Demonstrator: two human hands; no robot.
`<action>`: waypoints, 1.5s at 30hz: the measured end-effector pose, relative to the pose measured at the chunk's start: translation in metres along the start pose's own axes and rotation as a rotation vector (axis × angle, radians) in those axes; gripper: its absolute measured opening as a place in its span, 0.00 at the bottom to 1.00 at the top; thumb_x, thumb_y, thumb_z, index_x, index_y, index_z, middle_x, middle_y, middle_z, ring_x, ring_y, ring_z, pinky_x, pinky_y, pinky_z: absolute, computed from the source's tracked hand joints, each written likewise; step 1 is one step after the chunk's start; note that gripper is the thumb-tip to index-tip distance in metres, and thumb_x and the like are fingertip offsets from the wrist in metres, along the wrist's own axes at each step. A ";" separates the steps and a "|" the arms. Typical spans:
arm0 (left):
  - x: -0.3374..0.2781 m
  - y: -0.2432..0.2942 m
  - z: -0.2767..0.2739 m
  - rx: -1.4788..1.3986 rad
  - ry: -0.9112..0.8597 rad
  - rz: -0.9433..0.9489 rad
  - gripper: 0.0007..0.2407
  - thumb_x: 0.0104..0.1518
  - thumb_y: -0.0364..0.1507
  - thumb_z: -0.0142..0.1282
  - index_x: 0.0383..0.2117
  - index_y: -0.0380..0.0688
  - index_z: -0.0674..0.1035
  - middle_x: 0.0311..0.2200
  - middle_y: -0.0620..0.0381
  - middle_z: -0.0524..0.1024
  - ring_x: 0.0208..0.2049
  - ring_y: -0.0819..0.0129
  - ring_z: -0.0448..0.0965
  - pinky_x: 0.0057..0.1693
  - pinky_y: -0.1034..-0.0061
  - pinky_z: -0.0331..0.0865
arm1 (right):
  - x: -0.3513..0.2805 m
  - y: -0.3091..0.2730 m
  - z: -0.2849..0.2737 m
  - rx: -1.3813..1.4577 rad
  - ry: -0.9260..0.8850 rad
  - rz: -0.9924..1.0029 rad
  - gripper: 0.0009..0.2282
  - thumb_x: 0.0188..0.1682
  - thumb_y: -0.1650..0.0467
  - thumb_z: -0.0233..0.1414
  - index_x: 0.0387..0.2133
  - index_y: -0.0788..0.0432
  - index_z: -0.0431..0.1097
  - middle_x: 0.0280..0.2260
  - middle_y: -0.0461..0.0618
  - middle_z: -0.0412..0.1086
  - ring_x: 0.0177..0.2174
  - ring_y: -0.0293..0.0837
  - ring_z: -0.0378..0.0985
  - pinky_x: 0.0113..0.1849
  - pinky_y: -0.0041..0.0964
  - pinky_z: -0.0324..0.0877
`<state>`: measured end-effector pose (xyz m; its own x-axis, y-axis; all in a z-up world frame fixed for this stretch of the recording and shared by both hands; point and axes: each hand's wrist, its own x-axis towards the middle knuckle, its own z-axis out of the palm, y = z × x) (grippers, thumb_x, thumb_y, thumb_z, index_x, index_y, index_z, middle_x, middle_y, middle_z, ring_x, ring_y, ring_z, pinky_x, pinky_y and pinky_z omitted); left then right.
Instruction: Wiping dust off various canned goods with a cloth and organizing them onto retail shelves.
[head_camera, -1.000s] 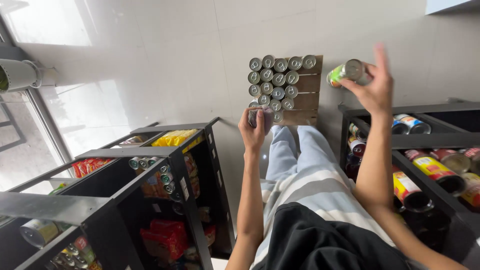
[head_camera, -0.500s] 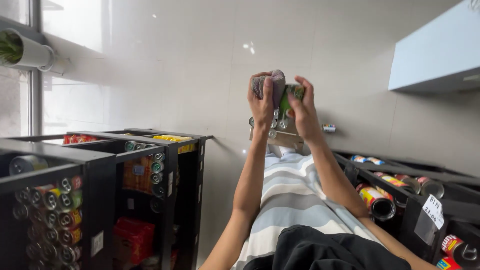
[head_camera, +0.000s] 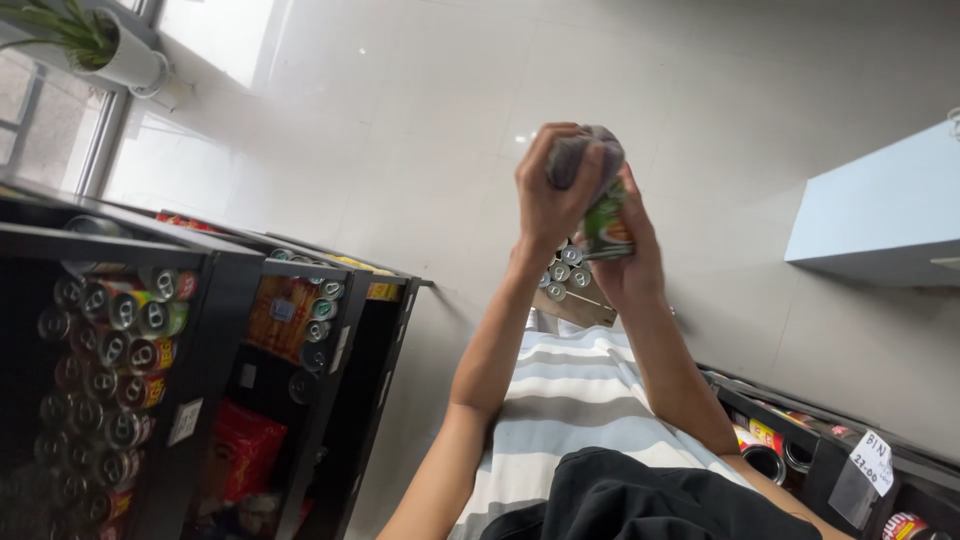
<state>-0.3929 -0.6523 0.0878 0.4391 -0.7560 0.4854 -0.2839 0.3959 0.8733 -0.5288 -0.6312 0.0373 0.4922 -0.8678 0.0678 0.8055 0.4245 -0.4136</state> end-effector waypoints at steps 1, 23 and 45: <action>-0.008 0.005 -0.001 0.005 0.007 0.004 0.07 0.61 0.27 0.62 0.39 0.36 0.79 0.41 0.50 0.80 0.41 0.63 0.84 0.48 0.72 0.79 | 0.006 0.000 -0.009 0.002 -0.007 0.006 0.24 0.65 0.66 0.42 0.74 0.55 0.47 0.59 0.54 0.66 0.52 0.45 0.73 0.49 0.44 0.72; -0.009 0.027 -0.007 0.195 0.001 0.094 0.09 0.56 0.28 0.67 0.38 0.38 0.80 0.42 0.49 0.79 0.42 0.57 0.83 0.49 0.67 0.80 | 0.019 -0.045 0.022 -0.036 0.015 0.042 0.40 0.51 0.71 0.55 0.73 0.61 0.35 0.65 0.55 0.62 0.63 0.51 0.66 0.61 0.49 0.66; -0.036 0.040 -0.013 0.223 0.069 0.095 0.09 0.57 0.29 0.65 0.38 0.38 0.80 0.41 0.48 0.79 0.42 0.55 0.83 0.49 0.66 0.78 | 0.035 -0.073 0.047 -0.116 0.225 0.264 0.27 0.47 0.71 0.48 0.63 0.67 0.55 0.55 0.67 0.70 0.55 0.54 0.73 0.55 0.44 0.74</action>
<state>-0.4094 -0.6024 0.1060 0.4568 -0.6805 0.5730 -0.5042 0.3326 0.7969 -0.5546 -0.6809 0.1126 0.5831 -0.7726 -0.2513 0.6107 0.6208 -0.4916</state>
